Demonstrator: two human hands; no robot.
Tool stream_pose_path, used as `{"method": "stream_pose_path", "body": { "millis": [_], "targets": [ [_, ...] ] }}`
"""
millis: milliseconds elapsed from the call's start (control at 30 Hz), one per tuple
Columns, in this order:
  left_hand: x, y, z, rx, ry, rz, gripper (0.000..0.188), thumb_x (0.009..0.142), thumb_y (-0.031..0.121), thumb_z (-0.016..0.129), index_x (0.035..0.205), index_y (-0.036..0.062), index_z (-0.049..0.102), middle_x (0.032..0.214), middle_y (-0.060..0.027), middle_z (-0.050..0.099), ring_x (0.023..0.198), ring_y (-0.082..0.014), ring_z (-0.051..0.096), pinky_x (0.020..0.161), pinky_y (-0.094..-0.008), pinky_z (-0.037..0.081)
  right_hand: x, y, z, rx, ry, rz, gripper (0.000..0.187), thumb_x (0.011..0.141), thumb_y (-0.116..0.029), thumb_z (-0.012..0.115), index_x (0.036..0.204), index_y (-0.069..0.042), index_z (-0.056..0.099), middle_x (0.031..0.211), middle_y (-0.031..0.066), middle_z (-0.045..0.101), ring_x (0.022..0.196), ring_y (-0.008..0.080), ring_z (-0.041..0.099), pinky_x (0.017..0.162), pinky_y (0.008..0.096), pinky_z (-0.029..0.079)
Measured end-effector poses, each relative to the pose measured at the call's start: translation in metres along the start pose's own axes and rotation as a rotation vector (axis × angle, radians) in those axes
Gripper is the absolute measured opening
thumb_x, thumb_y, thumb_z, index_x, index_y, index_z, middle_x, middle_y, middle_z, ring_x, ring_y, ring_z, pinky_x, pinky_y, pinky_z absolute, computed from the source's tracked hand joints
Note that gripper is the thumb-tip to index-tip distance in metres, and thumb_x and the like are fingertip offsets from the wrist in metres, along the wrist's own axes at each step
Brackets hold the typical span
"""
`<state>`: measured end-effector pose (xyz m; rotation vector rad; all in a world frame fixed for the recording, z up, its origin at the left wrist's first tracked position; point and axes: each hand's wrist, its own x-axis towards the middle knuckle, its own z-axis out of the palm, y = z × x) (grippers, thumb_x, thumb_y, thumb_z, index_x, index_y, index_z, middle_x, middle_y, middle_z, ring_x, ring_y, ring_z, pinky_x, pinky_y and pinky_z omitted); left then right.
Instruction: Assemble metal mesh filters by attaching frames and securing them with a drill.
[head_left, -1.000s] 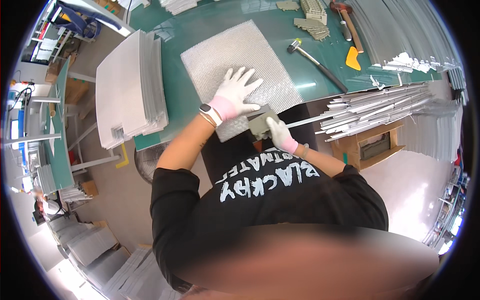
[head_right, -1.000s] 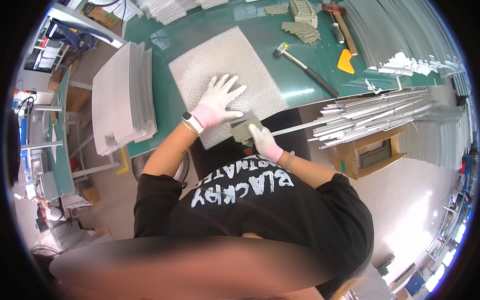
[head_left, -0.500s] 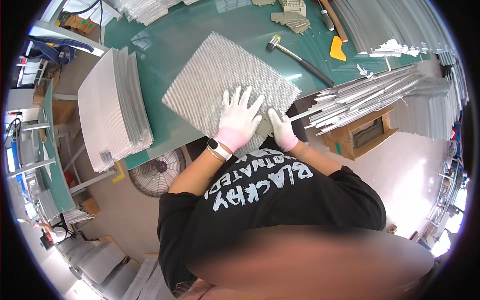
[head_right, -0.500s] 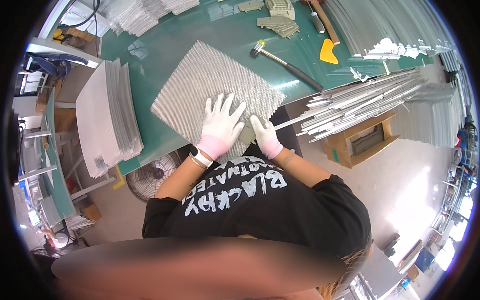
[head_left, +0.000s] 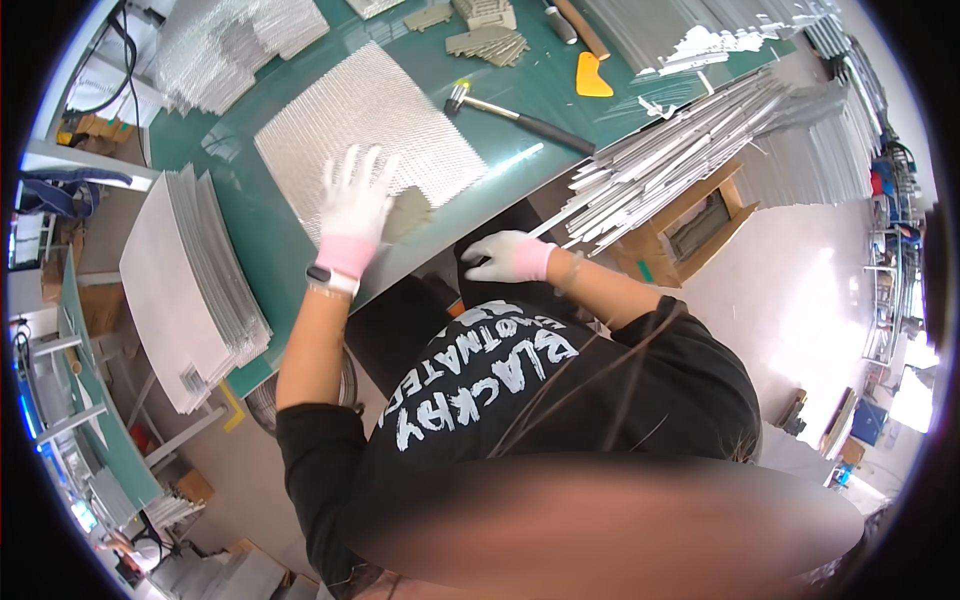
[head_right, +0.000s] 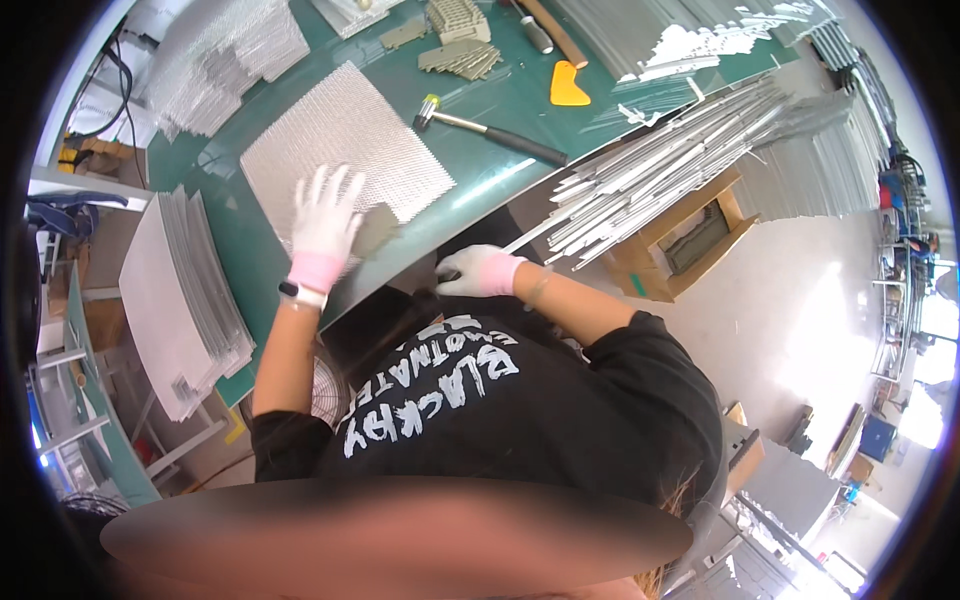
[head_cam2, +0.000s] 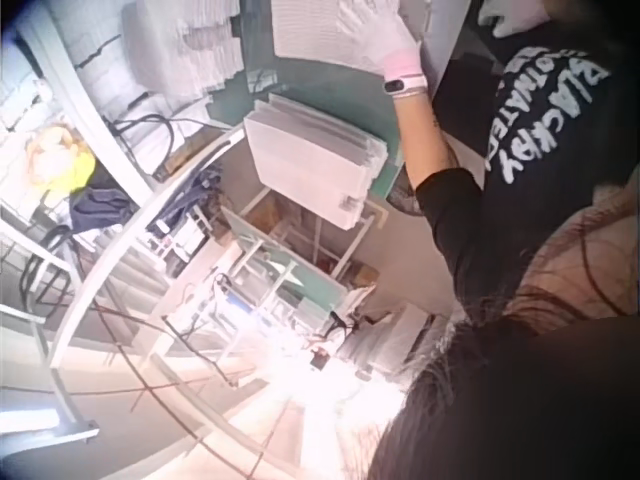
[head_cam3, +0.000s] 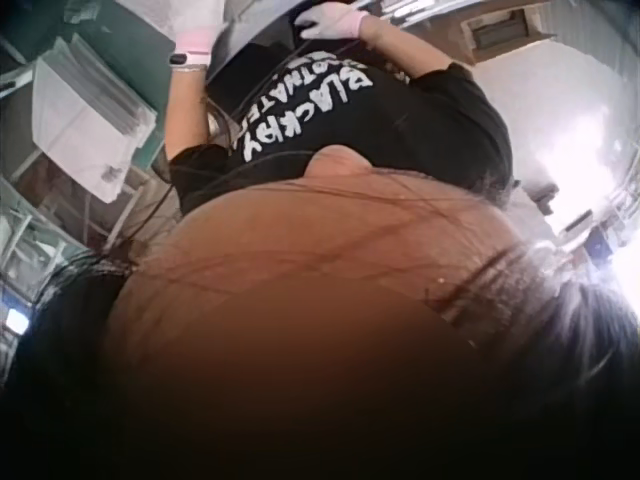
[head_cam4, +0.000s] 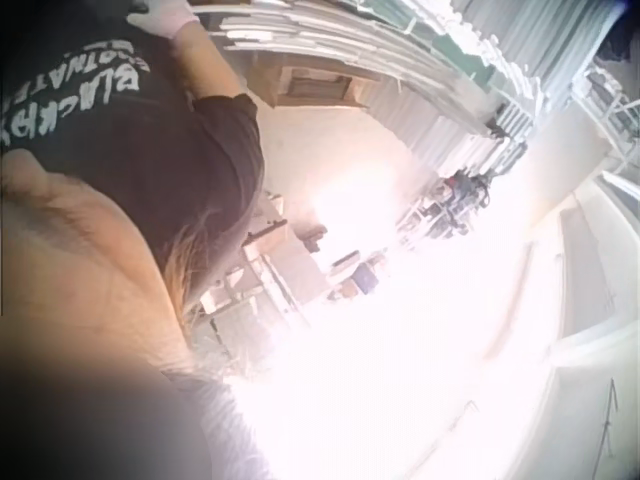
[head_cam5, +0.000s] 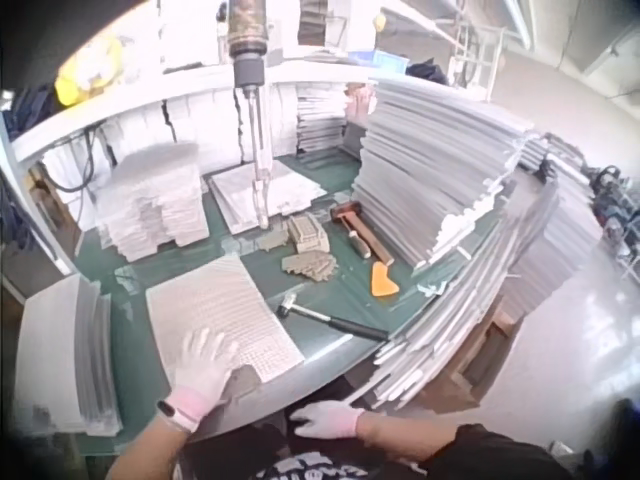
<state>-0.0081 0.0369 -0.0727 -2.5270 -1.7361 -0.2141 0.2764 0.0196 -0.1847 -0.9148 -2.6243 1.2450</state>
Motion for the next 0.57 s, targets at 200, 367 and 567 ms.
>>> {"method": "stream_pose_path", "body": {
  "millis": [200,367,567],
  "targets": [
    [-0.096,0.071,0.027,-0.654,0.216,0.200,0.033,0.084,0.007,0.071,0.117,0.0061,0.066,0.112,-0.0141,0.069,0.111,-0.0375,0.066,0.095,-0.0527,0.051,-0.038,0.040,-0.023,-0.178,0.003,0.149,0.025,0.096,-0.016,0.057,0.115,-0.013,0.073,0.110,0.0133,0.070,0.104,0.0350,0.068,0.091,0.0453,0.055],
    [-0.127,0.103,0.096,-0.871,0.191,0.023,0.019,0.083,0.010,0.071,0.101,0.0038,0.071,0.096,-0.0145,0.073,0.095,-0.0332,0.071,0.087,-0.0457,0.054,-0.033,0.029,-0.010,-0.358,-0.074,-0.007,0.019,0.091,-0.020,0.066,0.108,-0.018,0.074,0.105,0.0097,0.066,0.099,0.0337,0.067,0.084,0.0469,0.055],
    [-0.166,0.097,0.145,-1.047,-0.429,-0.580,0.033,0.095,0.024,0.057,0.121,0.0099,0.070,0.113,-0.0162,0.073,0.109,-0.0314,0.071,0.096,-0.0392,0.054,-0.017,0.018,0.018,-0.496,-0.281,-0.060,0.018,0.090,-0.030,0.071,0.104,-0.020,0.076,0.113,0.0059,0.068,0.109,0.0289,0.067,0.088,0.0449,0.055]
  ]
}}
